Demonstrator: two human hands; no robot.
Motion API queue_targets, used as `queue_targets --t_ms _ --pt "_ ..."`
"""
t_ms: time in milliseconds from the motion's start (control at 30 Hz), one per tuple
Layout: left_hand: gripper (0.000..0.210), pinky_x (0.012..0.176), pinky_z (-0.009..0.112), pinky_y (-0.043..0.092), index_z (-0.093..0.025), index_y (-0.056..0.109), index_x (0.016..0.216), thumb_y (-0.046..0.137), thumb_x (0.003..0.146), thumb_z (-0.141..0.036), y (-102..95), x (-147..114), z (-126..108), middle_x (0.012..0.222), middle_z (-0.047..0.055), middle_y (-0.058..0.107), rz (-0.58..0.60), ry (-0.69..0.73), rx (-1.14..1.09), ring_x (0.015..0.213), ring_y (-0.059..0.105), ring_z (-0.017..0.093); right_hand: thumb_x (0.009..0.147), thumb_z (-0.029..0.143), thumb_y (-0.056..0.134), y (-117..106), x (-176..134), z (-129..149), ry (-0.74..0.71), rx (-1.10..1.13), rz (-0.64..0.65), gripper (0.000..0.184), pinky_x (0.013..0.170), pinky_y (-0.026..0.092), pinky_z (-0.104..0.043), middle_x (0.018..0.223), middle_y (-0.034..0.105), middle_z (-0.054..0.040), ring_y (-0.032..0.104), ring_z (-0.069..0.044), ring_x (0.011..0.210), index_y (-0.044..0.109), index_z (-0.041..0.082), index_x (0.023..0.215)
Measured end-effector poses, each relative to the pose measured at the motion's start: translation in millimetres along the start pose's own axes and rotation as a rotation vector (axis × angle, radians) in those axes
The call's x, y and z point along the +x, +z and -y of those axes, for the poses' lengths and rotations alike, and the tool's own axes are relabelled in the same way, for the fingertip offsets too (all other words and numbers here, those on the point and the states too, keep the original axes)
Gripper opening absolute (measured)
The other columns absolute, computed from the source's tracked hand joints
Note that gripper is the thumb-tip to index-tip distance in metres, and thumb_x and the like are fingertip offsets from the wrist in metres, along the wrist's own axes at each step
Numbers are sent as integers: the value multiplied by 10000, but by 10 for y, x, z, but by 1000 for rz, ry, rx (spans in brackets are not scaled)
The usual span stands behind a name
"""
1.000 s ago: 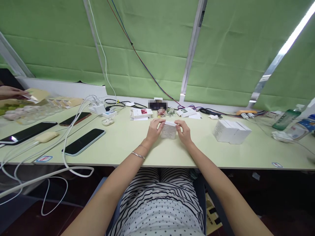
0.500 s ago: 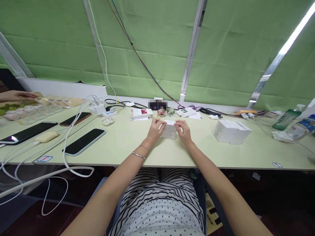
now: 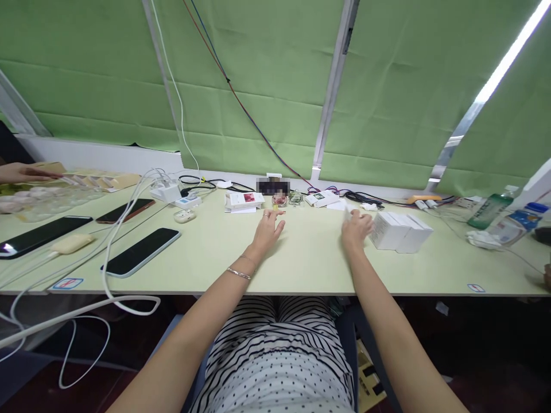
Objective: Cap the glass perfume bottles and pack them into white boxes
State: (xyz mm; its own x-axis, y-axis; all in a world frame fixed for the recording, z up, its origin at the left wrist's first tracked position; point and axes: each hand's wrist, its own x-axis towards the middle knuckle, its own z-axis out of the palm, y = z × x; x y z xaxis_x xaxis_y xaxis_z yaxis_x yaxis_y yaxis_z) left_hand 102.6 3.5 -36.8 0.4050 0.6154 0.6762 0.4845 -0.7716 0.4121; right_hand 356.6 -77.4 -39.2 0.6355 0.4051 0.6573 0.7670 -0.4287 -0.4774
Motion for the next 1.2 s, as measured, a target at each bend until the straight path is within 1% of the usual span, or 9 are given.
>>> queue_targets --t_ms 67,133,400,500,600,700,800,967,1200 --pt "264 822 361 446 -166 473 1094 422 851 -256 2 -1 -7 1003 79 446 32 5 4 868 521 182 736 137 441 -18 77 -193 125 -55 -108 289 797 324 -500 1066 371 -176 374 -324 1007 515 169 1014" --pt "259 832 360 440 -168 469 1090 415 852 -252 0 -3 -19 1005 77 461 60 1 17 886 520 183 755 135 401 -27 109 -315 173 -55 -167 290 793 327 -508 1095 348 -180 376 -329 1020 512 180 1019" --pt "254 835 365 425 -156 483 1071 420 837 -233 6 -16 -21 996 87 507 236 -81 124 939 526 207 726 79 370 -40 139 -409 192 13 -269 471 804 373 -442 1103 318 -181 411 -295 1005 401 124 1194" --pt "250 826 368 419 -158 501 1049 442 816 -225 27 -33 6 999 94 522 310 -106 160 952 526 224 744 86 363 -9 104 -317 100 -1 -255 425 830 337 -478 1123 332 -195 380 -318 1059 435 120 1162" --pt "241 821 364 412 -172 518 1029 447 809 -242 32 -53 26 1015 92 533 376 -115 193 965 521 233 785 137 377 58 -48 -57 -155 38 -30 356 876 308 -482 1138 390 -193 380 -306 1079 476 117 1126" --pt "236 828 379 400 -180 534 1010 448 806 -261 24 -69 28 999 89 547 431 -119 227 963 515 246 814 207 405 159 -259 242 -415 62 389 316 901 322 -447 1198 442 -161 414 -279 1086 522 158 1104" --pt "220 848 402 382 -190 555 980 449 802 -265 13 -77 13 1005 93 547 475 -120 255 977 504 261 866 322 360 263 -393 392 -531 14 714 349 950 291 -467 1352 369 -124 376 -278 1191 508 220 1165" --pt "226 863 419 367 -201 561 982 431 812 -271 6 -79 -7 1024 95 533 510 -119 274 994 491 268 898 408 270 365 -385 341 -505 -17 827 454 1017 220 -464 1407 326 -111 302 -262 1282 396 227 1294" --pt "247 875 430 354 -202 548 1012 416 818 -280 21 -75 23 1054 102 516 525 -121 270 1021 469 276 876 480 273 507 -295 343 -424 -38 825 505 1032 184 -490 1428 290 -102 253 -259 1310 384 233 1303"
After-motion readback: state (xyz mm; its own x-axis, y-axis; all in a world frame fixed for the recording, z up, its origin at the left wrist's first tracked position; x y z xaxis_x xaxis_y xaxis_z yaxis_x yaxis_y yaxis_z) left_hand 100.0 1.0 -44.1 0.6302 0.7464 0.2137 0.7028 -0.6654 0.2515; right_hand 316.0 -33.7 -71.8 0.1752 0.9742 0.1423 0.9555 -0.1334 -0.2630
